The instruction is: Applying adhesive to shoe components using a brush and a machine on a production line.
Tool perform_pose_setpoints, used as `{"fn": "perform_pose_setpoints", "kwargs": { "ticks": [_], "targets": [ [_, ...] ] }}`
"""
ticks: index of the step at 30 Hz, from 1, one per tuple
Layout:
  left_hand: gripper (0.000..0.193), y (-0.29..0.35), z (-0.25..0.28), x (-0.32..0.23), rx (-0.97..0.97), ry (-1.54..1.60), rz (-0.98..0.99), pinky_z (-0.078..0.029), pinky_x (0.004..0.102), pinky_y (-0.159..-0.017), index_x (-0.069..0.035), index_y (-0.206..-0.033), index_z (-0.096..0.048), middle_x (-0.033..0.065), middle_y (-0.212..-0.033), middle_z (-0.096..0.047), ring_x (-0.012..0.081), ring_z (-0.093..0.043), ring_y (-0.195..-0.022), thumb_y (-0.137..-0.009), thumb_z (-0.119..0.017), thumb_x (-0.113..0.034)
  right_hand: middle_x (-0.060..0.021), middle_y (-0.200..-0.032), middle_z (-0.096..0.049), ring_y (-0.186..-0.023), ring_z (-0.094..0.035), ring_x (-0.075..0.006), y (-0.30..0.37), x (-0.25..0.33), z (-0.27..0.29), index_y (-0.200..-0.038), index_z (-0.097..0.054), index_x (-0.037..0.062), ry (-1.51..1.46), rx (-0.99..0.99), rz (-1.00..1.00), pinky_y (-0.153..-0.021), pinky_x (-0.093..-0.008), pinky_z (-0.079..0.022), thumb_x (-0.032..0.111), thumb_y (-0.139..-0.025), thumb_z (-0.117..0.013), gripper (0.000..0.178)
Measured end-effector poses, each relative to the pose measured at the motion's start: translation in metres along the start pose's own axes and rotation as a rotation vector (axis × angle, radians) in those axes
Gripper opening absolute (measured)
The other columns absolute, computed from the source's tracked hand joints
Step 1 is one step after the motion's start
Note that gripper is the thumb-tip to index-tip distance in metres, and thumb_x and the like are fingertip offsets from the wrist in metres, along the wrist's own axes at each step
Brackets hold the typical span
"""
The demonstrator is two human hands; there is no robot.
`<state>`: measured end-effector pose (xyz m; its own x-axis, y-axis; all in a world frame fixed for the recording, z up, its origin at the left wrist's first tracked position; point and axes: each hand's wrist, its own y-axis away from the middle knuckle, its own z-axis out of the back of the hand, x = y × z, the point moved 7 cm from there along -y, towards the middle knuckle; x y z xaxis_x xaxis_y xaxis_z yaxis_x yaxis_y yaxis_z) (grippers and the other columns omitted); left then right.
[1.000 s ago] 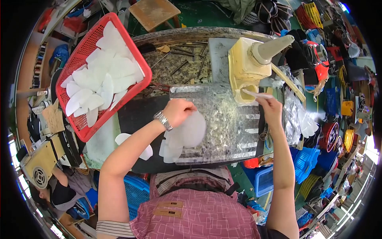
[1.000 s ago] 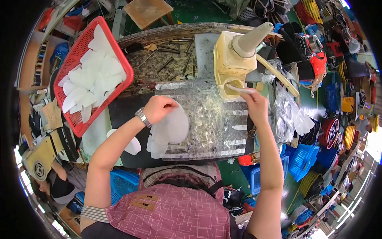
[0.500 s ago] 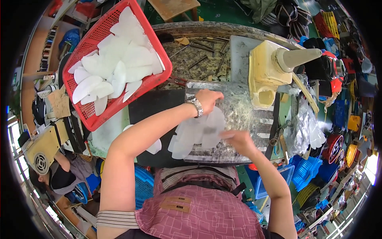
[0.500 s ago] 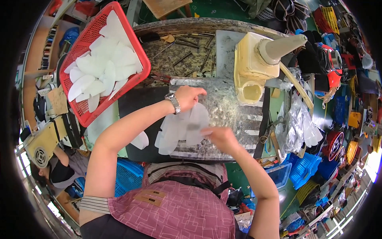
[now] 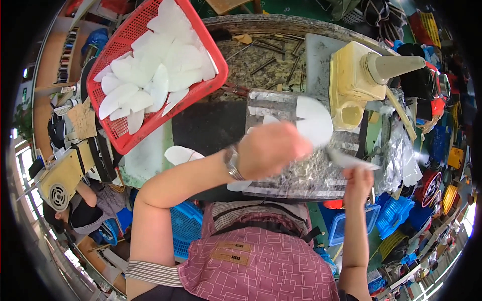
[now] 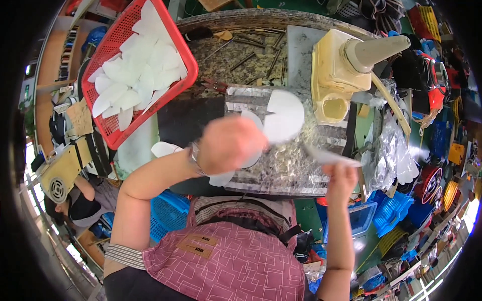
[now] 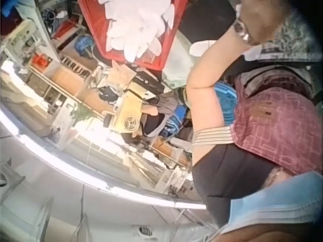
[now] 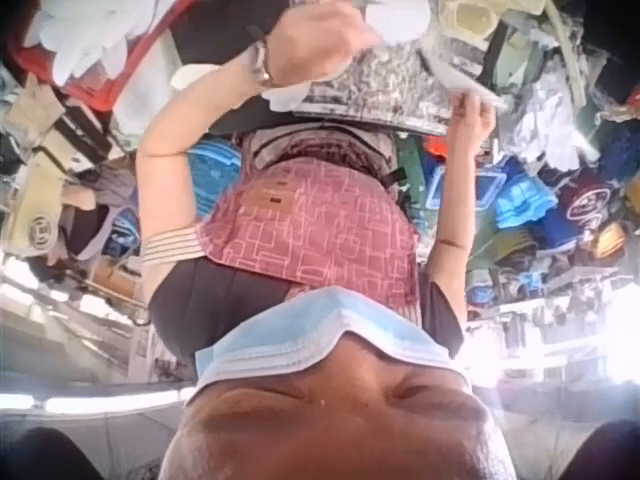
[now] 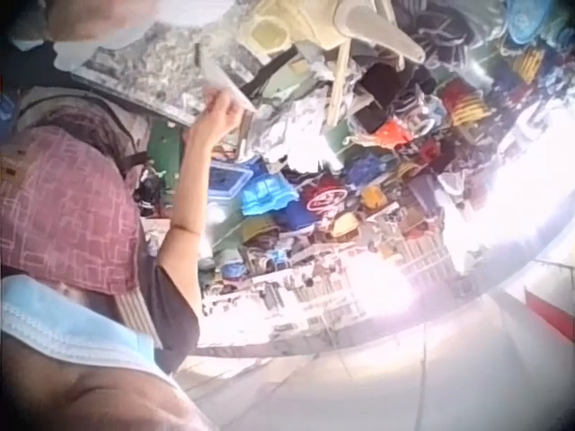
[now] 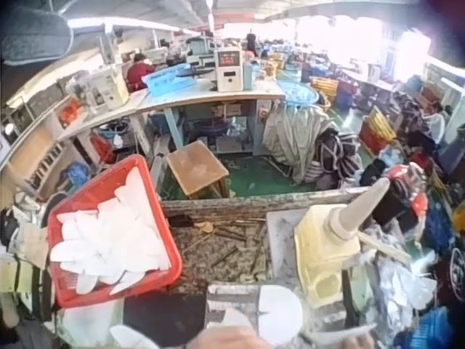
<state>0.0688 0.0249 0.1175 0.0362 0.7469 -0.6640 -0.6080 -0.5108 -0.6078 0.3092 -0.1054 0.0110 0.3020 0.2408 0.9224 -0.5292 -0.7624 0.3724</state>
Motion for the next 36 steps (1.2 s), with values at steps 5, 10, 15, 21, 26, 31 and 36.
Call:
{"fn": "perform_pose_setpoints", "kwargs": {
  "ticks": [5,10,15,21,26,31,36],
  "targets": [
    [0.023,0.093,-0.096,-0.028,0.36,-0.362,-0.444,-0.036,0.026,-0.073,-0.01,-0.088,-0.048,-0.0021,-0.065,-0.047,0.0154,-0.046,-0.074,-0.066,-0.05,-0.008,-0.0059,-0.074,-0.06,-0.064,-0.056,-0.0104,-0.007,-0.005,-0.074,-0.085,-0.059,0.0015,0.526,0.559,-0.006,-0.059,-0.0223,-0.044,0.005,-0.076,-0.055,0.011],
    [0.016,0.106,-0.108,-0.023,0.366,-0.383,-0.399,-0.035,0.026,-0.07,-0.011,-0.082,-0.047,-0.0018,-0.063,-0.046,0.0152,-0.045,-0.074,-0.067,-0.049,-0.013,-0.0062,-0.069,-0.06,-0.062,-0.054,-0.0085,0.002,-0.032,-0.09,-0.085,-0.061,0.0029,0.829,0.911,0.138,-0.057,-0.0219,-0.043,0.006,-0.072,-0.058,0.014],
    [0.009,0.13,-0.114,-0.025,0.444,-0.489,-0.404,-0.034,0.0257,-0.07,-0.011,-0.073,-0.045,-0.002,-0.062,-0.044,0.0143,-0.045,-0.074,-0.067,-0.049,-0.016,-0.0074,-0.069,-0.061,-0.06,-0.054,-0.0098,-0.022,-0.022,-0.098,-0.086,-0.062,0.0048,0.76,0.719,0.089,-0.056,-0.0238,-0.043,0.006,-0.073,-0.056,0.015],
    [0.01,0.121,-0.097,-0.009,0.408,-0.38,-0.19,-0.035,0.0266,-0.071,-0.012,-0.075,-0.046,-0.0022,-0.068,-0.05,0.0148,-0.045,-0.074,-0.066,-0.051,-0.015,-0.0101,-0.082,-0.061,-0.078,-0.059,-0.0208,0.036,-0.03,-0.063,-0.081,-0.062,0.0049,0.926,0.853,0.014,-0.069,-0.0292,-0.045,0.005,-0.07,-0.058,0.012],
    [0.012,0.052,0.036,-0.055,-0.019,-0.68,-0.147,-0.037,0.0316,-0.074,-0.012,-0.075,-0.048,0.0024,-0.08,-0.056,0.0146,-0.045,-0.078,-0.063,-0.051,-0.012,-0.0064,-0.072,-0.058,-0.063,-0.054,-0.0117,-0.002,0.014,0.015,-0.08,-0.054,-0.0012,0.165,0.036,0.042,-0.061,-0.0232,-0.043,0.007,-0.079,-0.051,0.009],
    [0.015,0.027,0.135,-0.043,-0.016,-1.199,0.153,-0.037,0.0342,-0.059,-0.007,-0.07,-0.053,0.0063,-0.077,-0.054,0.0226,-0.046,-0.079,-0.061,-0.065,-0.006,-0.0078,-0.076,-0.059,-0.069,-0.056,-0.0134,-0.029,0.044,0.005,-0.086,-0.054,-0.0021,0.397,0.013,0.183,-0.065,-0.0244,-0.045,0.012,-0.082,-0.049,0.015],
    [0.043,0.029,0.104,0.014,-0.035,-0.765,0.379,-0.037,0.0368,-0.077,-0.006,-0.097,-0.051,0.0092,-0.093,-0.052,0.0276,-0.047,-0.087,-0.058,-0.069,-0.014,-0.0078,-0.071,-0.06,-0.065,-0.056,-0.0107,-0.066,0.078,-0.025,-0.079,-0.058,-0.0031,0.758,-0.029,0.367,-0.063,-0.0215,-0.044,0.01,-0.079,-0.052,0.015]
  ]
}}
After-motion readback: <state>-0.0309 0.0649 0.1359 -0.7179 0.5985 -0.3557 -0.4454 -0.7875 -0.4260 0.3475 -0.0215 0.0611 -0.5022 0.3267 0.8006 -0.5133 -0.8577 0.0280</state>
